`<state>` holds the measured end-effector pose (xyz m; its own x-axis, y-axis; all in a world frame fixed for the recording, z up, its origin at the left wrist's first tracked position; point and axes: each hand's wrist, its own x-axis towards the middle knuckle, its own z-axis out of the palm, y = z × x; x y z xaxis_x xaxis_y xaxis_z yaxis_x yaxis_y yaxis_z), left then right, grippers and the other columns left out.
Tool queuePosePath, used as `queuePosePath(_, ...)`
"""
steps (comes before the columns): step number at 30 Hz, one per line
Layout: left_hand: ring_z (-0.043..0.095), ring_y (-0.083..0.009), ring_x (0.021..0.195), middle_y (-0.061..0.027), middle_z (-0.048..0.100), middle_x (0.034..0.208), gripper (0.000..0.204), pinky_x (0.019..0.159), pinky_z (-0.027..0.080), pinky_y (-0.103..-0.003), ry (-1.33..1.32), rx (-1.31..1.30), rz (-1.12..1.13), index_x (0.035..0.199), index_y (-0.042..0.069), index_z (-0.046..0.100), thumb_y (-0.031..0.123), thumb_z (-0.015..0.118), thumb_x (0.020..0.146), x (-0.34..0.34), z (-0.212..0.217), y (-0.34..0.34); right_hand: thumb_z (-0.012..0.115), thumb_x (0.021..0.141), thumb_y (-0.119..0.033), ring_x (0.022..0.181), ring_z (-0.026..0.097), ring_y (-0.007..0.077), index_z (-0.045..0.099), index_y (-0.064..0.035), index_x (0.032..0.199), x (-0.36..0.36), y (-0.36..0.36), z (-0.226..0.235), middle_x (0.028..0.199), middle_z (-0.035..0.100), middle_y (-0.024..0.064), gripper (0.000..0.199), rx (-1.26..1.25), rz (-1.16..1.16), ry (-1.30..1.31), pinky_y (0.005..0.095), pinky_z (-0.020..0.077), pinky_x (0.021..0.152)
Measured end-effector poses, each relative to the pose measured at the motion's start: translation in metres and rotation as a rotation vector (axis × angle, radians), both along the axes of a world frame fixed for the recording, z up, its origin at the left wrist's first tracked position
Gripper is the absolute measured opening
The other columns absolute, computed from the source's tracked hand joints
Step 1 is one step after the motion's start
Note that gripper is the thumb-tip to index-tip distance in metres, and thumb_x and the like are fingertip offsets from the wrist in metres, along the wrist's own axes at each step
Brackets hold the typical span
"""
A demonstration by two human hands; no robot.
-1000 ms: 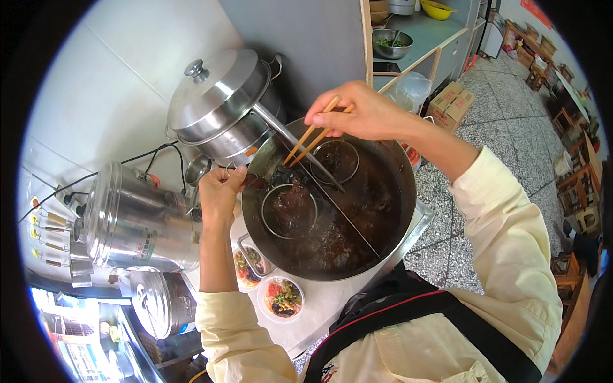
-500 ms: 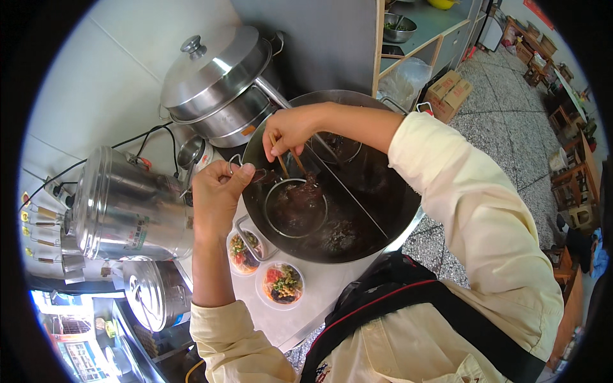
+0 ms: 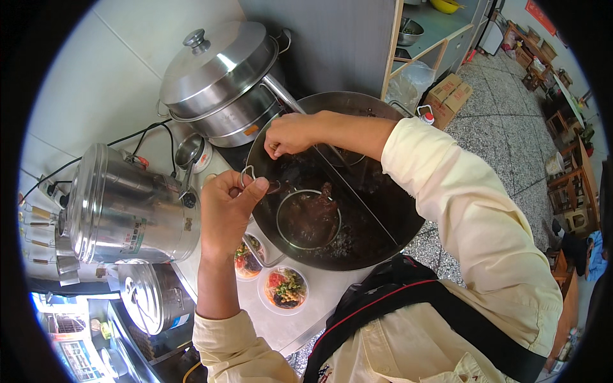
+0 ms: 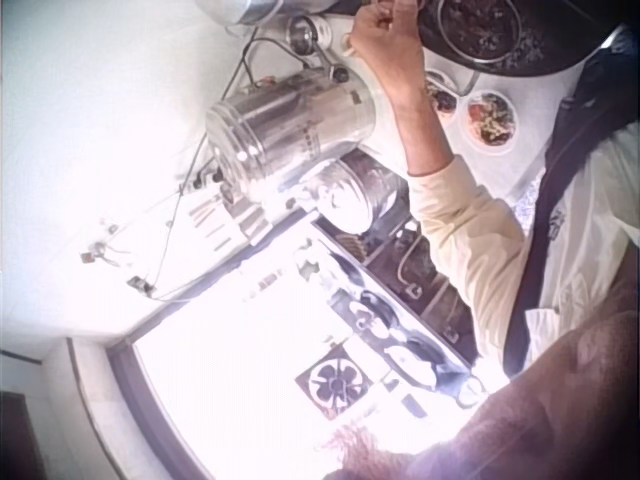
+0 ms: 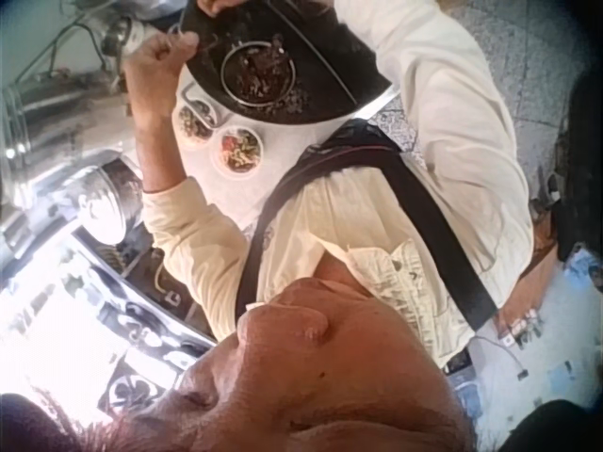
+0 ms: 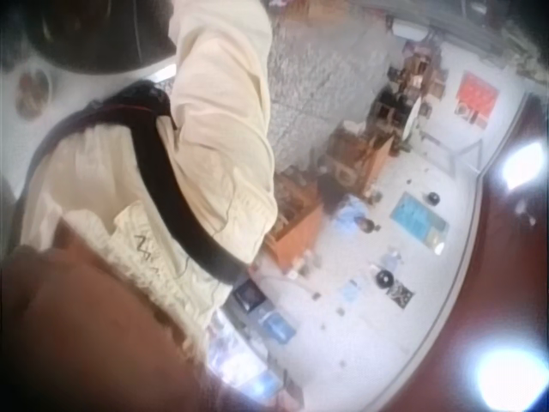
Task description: The person uses chopsticks to transfer cooked meat from a large pot into two small bowls containing noodles and toppings. Then, using a ladle, the person pours broth from a second pot into each bowl, completing the assembly of two noodle dishes.
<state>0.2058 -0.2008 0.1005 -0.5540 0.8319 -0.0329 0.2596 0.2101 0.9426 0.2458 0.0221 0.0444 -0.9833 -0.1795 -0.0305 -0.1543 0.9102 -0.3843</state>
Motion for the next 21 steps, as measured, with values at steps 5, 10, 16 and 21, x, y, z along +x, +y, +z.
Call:
queuePosePath(5,0.033,0.0002,0.05,0.0073,0.044,0.055,0.025,0.044,0.023,-0.018,-0.007,0.1,0.026,0.065,0.002,0.055,0.013,0.069,0.081,0.001,-0.006,0.002,0.061,0.079,-0.017,0.08,0.063,0.0264,0.068,-0.0103,0.087,0.011,0.003,0.026,0.081,0.067,0.0076,0.013,-0.049,-0.049,-0.012,0.0378,0.0475,0.068)
queuePosePath(10,0.054,-0.0067,0.064,-0.0031,0.059,0.069,0.02,0.064,0.046,-0.02,0.049,-0.023,0.053,0.071,-0.001,0.057,0.012,0.066,0.084,-0.007,-0.003,0.004,0.061,0.079,-0.016,0.077,0.063,0.0251,0.068,-0.0077,0.091,0.053,0.009,0.068,0.083,0.067,0.0105,0.017,-0.195,-0.068,0.153,0.0365,0.0478,0.067)
queuePosePath(16,0.053,-0.0067,0.061,-0.0053,0.062,0.071,0.021,0.061,0.045,-0.02,0.101,-0.011,0.066,0.073,-0.001,0.06,0.015,0.065,0.085,-0.022,-0.003,0.019,0.06,0.086,-0.011,0.071,0.064,0.0148,0.067,0.0012,0.092,0.19,0.02,0.15,0.085,0.068,0.0089,0.016,-0.532,-0.259,0.324,0.0214,0.0505,0.061)
queuePosePath(21,0.052,-0.0094,0.06,-0.0057,0.06,0.067,0.023,0.058,0.041,-0.021,0.011,0.1,0.151,0.071,-0.002,0.06,0.017,0.07,0.08,-0.029,0.001,0.037,0.061,0.084,-0.012,0.07,0.064,0.0153,0.067,-0.0009,0.093,0.226,0.001,0.14,0.084,0.068,0.008,0.015,-0.492,-0.021,0.216,0.0251,0.0492,0.061)
